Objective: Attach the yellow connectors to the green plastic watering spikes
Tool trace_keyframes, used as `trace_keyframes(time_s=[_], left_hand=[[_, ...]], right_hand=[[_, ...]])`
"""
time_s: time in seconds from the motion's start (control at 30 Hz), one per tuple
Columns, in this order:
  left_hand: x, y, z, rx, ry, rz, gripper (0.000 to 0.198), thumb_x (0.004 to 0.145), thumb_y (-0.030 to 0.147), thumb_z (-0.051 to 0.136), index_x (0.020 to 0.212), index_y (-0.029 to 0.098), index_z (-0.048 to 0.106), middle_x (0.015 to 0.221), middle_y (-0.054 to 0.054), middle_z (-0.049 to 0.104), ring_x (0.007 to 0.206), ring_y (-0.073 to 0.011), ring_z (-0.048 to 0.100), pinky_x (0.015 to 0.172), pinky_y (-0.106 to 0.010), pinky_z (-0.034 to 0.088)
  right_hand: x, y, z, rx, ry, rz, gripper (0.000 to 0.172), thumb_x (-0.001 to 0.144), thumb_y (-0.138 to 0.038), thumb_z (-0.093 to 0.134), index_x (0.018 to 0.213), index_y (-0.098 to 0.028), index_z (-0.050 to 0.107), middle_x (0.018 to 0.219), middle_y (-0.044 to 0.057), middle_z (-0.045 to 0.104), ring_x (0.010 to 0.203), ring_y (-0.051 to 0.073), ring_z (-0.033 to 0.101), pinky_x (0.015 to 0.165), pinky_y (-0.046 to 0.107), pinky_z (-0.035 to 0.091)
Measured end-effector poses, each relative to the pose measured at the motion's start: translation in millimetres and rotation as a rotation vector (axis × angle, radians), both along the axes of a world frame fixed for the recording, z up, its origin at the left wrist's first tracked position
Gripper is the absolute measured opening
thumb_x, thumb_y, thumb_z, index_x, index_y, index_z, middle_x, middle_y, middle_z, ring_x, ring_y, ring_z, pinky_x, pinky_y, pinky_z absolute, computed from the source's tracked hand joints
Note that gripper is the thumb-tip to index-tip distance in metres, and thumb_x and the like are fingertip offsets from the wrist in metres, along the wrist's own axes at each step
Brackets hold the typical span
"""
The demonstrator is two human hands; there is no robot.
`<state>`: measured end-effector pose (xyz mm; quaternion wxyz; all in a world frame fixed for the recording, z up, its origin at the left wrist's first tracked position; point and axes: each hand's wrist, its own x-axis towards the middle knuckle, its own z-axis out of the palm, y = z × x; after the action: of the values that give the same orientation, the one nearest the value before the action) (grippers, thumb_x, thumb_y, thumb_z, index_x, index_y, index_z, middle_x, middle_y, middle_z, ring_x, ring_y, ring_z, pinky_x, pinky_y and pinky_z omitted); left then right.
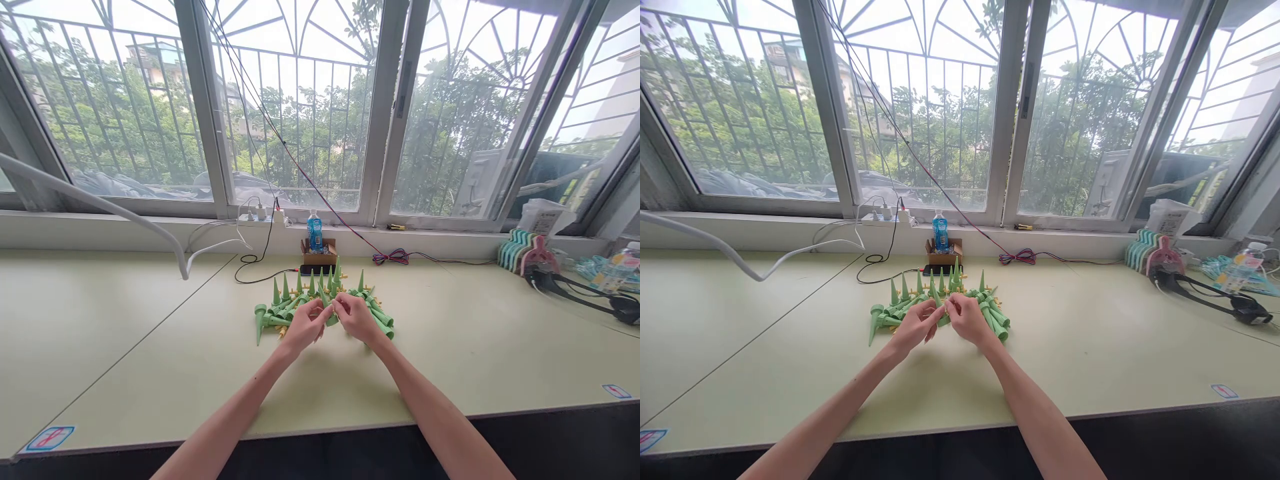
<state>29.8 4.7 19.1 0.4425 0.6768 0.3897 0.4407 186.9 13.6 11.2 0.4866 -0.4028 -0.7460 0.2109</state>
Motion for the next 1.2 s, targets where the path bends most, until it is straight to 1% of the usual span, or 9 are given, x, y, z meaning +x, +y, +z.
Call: trace_keyframes(time_s=[0.53,0.8,1.07,1.2], left_hand=[[-0.6,0.7,-1.5,0.026,0.01,-0.011,0.042,0.081,0.053,0.059,0.065,0.02,0.039,0.044,0.007,0.044,0.035,-0.007,0.04,0.038,-0.021,0.031],[-0.8,3.2,-3.6,0.015,-0.033,-0.046,0.039,0.081,0.051,0.059,0.069,0.02,0.039,0.048,0.008,0.046,0.035,-0.0057,0.04,0.037,-0.02,0.03],[0.1,2.4,-3.5,0.046,-0.023,0.02,0.037,0.079,0.051,0.061,0.072,0.019,0.043,0.055,0.006,0.05,0.037,-0.0056,0.041,0.038,-0.02,0.035],[0.3,2.6,-3.8,0.048,-0.03,0.035,0.036,0.079,0.051,0.062,0.073,0.019,0.046,0.05,0.007,0.046,0.037,-0.0063,0.041,0.038,-0.02,0.034]], right_hand=[[-0.3,-1.6,1.6,0.006,-0.006,-0.008,0.03,0.089,-0.036,0.041,0.065,-0.02,0.039,0.056,-0.004,0.039,0.051,0.011,0.033,0.049,0.025,0.027],[0.3,-1.1,2.4,-0.009,0.001,-0.011,0.033,0.09,-0.04,0.042,0.064,-0.02,0.037,0.055,-0.004,0.036,0.05,0.011,0.032,0.049,0.024,0.027],[0.2,-1.3,2.9,-0.01,-0.001,-0.012,0.032,0.09,-0.04,0.042,0.065,-0.02,0.039,0.054,-0.005,0.036,0.049,0.01,0.03,0.048,0.024,0.026],[0.7,-1.6,3.1,-0.019,-0.001,0.006,0.031,0.09,-0.04,0.042,0.067,-0.021,0.039,0.052,-0.005,0.036,0.048,0.01,0.032,0.047,0.024,0.026]])
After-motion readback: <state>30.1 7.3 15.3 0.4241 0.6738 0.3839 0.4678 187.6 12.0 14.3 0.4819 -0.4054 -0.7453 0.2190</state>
